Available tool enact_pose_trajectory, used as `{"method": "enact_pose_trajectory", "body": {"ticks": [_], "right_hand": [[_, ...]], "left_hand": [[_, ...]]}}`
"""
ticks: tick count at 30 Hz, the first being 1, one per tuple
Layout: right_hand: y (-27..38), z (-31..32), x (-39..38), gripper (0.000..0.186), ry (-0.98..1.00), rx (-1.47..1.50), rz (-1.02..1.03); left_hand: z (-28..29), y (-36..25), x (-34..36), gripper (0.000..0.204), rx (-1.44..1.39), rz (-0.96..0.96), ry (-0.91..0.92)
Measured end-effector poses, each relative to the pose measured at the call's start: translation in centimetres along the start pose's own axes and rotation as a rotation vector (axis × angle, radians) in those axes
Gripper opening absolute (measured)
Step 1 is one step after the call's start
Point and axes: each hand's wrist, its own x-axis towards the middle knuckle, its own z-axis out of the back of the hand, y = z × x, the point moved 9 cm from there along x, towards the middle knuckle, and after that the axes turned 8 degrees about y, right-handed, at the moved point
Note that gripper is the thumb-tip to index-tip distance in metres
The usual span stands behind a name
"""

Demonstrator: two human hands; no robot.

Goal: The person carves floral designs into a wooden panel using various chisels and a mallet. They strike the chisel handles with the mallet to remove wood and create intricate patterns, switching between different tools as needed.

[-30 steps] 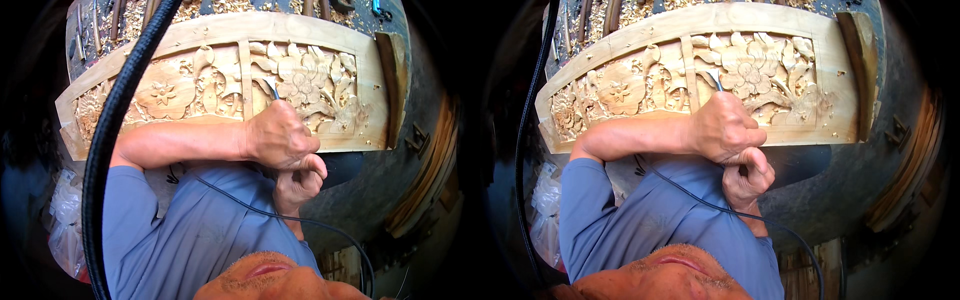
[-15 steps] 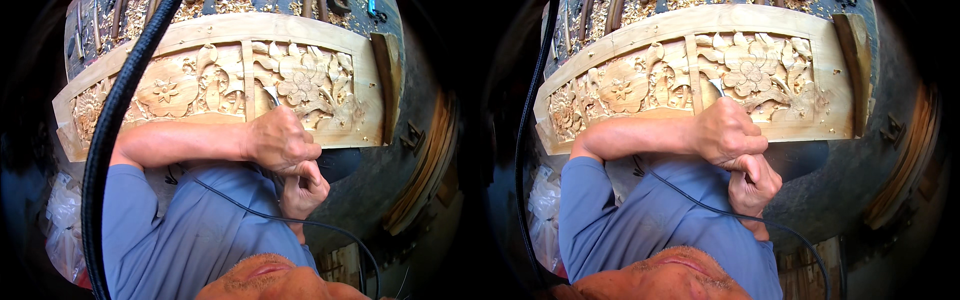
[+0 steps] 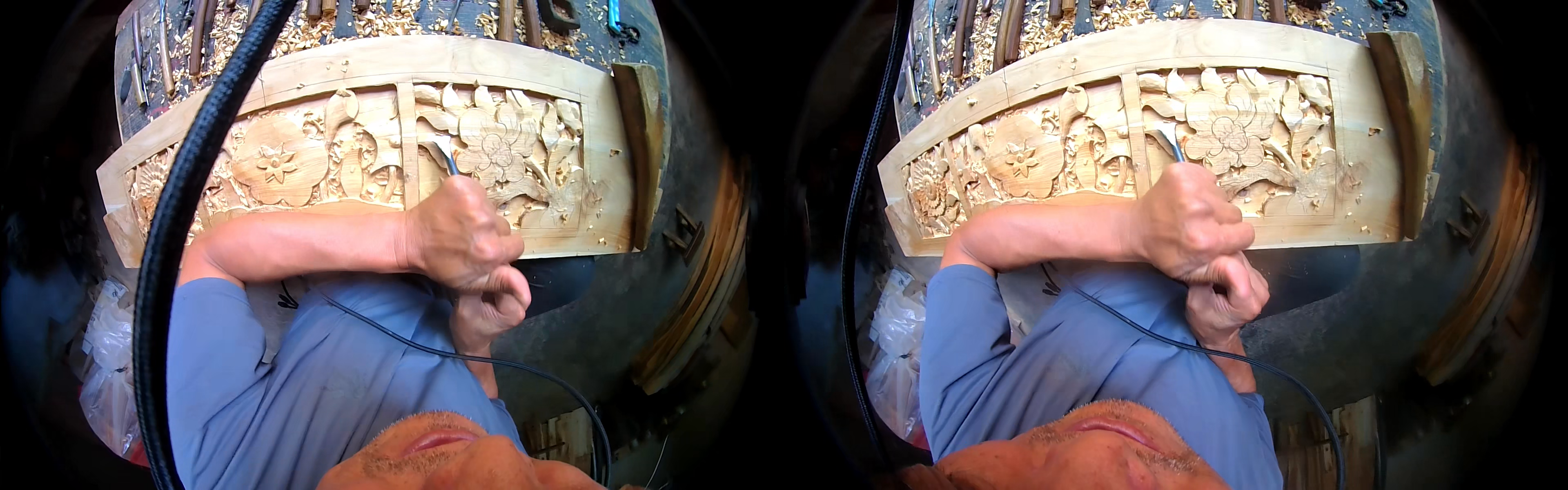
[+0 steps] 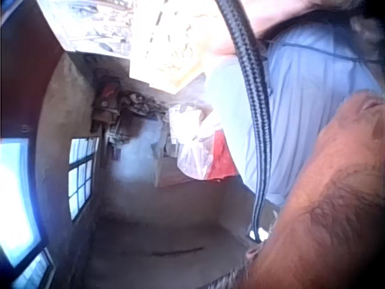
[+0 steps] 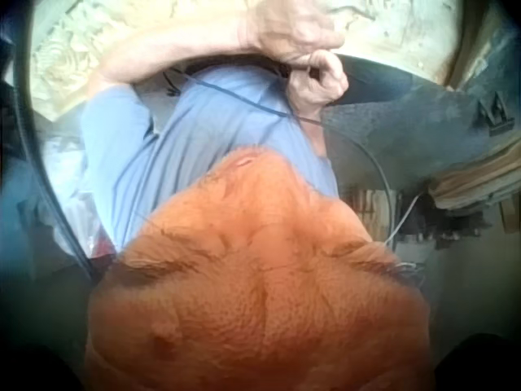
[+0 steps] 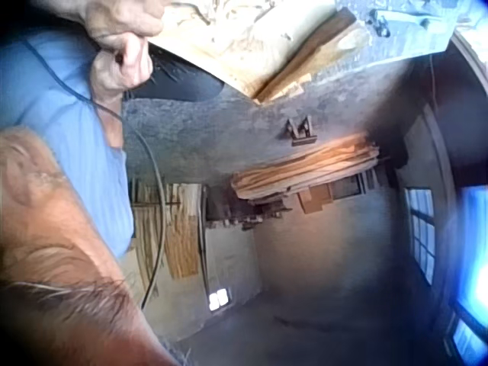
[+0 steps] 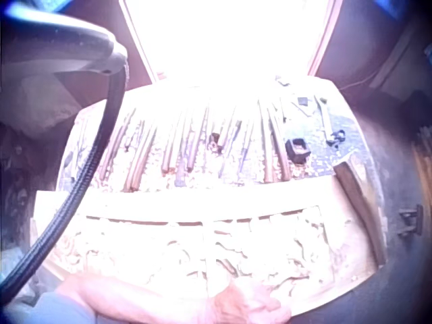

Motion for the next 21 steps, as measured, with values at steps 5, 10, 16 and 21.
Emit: {"method": "enact_pose_trajectory", "body": {"ticks": [5, 10, 16, 21], "right_hand": [[-1.7, 2.4, -1.0, 0.035, 0.11, -0.017, -0.163], [1.9, 4.0, 0.3, 0.035, 0.257, 0.079, -0.045], [4.7, 6.7, -0.2, 0.046, -0.006, -0.078, 0.144], [7.2, 7.9, 0.8, 0.046, -0.293, -0.065, 0.352]], "left_hand": [[-0.5, -2.3, -0.1, 0.066, -0.006, -0.199, 0.017], [-0.3, -3.4, -0.1, 0.065, -0.078, -0.233, 0.001], [0.1, -4.2, 0.6, 0.071, -0.435, -0.093, 0.025], [1.8, -5.4, -0.2, 0.084, -0.499, -0.032, -0.008]]}}
